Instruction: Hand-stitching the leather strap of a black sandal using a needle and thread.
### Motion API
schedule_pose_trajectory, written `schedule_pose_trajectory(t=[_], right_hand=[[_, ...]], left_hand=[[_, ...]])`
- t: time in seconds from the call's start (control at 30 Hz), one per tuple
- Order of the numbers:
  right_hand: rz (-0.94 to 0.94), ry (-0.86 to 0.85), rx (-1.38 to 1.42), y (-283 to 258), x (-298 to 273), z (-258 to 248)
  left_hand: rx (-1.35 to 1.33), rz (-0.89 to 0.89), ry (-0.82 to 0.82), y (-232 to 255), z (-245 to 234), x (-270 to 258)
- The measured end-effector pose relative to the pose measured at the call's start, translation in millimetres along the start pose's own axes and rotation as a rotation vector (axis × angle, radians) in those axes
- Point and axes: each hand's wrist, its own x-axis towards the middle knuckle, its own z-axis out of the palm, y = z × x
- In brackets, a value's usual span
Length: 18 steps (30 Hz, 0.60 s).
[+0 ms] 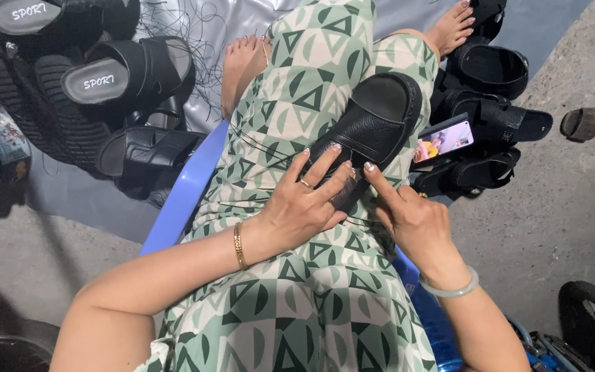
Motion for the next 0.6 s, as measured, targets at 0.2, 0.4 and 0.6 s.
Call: schedule_pose_trajectory(t=[0.2,0.4,0.6], right_hand=[[0.020,0.071,0.029,-5.9,-4.8,27.1],[0.054,0.151,0.022,-25.1,3.5,5.1],[0.084,0.181,0.006,-29.0,2.9,-10.8]], left_hand=[[0.013,-0.012,0.021,0.2,8.6,-8.8],[-0.001,-0.007,0.042,-0.8,-1.2,-6.4],[0.050,0.137,0.150,-8.8,-15.6,27.5]])
